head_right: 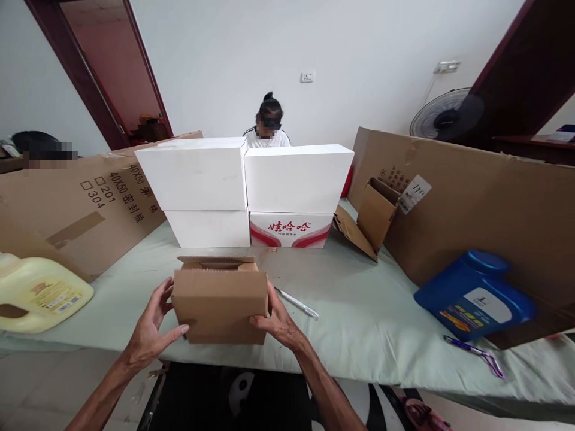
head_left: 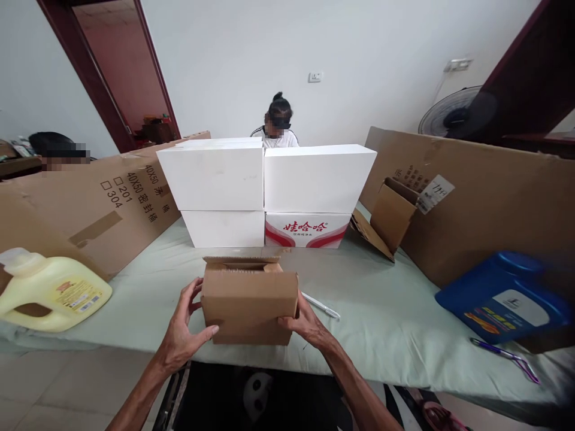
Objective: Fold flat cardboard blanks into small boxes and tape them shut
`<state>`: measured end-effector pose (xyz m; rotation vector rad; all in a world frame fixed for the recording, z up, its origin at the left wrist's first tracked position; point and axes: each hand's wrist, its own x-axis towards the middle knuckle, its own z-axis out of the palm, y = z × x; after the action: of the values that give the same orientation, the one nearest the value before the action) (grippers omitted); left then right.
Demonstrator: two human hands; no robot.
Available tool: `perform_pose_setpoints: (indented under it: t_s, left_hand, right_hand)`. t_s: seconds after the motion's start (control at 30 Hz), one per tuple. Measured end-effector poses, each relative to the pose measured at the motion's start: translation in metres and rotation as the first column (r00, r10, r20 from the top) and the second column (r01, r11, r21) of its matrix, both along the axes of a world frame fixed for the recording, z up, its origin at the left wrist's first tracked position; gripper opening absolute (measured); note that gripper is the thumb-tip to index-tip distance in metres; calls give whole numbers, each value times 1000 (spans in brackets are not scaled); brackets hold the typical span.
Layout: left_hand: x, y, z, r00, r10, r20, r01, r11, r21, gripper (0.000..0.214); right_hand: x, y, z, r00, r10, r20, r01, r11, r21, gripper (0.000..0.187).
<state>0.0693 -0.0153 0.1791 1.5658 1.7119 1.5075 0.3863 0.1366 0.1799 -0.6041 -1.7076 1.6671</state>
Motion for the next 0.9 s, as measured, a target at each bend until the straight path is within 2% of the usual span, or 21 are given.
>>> perform_pose_setpoints:
  t_s: [0.1,0.17,0.27,0.33,0.4,0.5,0.57,0.7,0.8,0.9]
  left_hand:
    - [-3,1,0,995,11,-100,-9,1000,22,94]
    - [-9,2,10,988,8,-156,-2,999,36,88]
    - [-20,6,29,972,-73,-223,71,997,-16,75]
    - [-26,9,38,963,-148,-227,134,988,-72,69]
    - [-29,12,43,968,-193,-159,177,978,-110,64]
    - [-27,16,49,985,-162,-58,151,974,-168,53]
    - [-24,17,54,982,-164,-89,142,967,-214,41]
    - [-19,14,71,929,-278,-243,195,928,-317,56]
    - [-17,10,86,849,-355,-390,178,889,-422,77]
    - [-15,9,101,764,-418,-492,160,861,-484,89]
  right_hand:
    - [1,1,-18,997,-19,74,13,997,81,119]
    - [2,2,-23,993,-5,115,-11,991,133,118]
    - [3,6,-25,988,9,153,-37,983,180,115]
    - [4,7,-24,986,13,166,-46,979,198,112]
    - [6,7,-21,985,5,174,-45,974,222,110]
    - [11,2,-10,983,-2,186,-45,968,248,105]
    - [15,-1,1,982,-20,189,-32,963,269,104]
    - [17,-4,23,980,-82,184,-1,912,411,104]
    - [15,-3,33,975,-77,210,-49,843,535,90]
    - [14,-2,38,969,-73,237,-84,803,590,76]
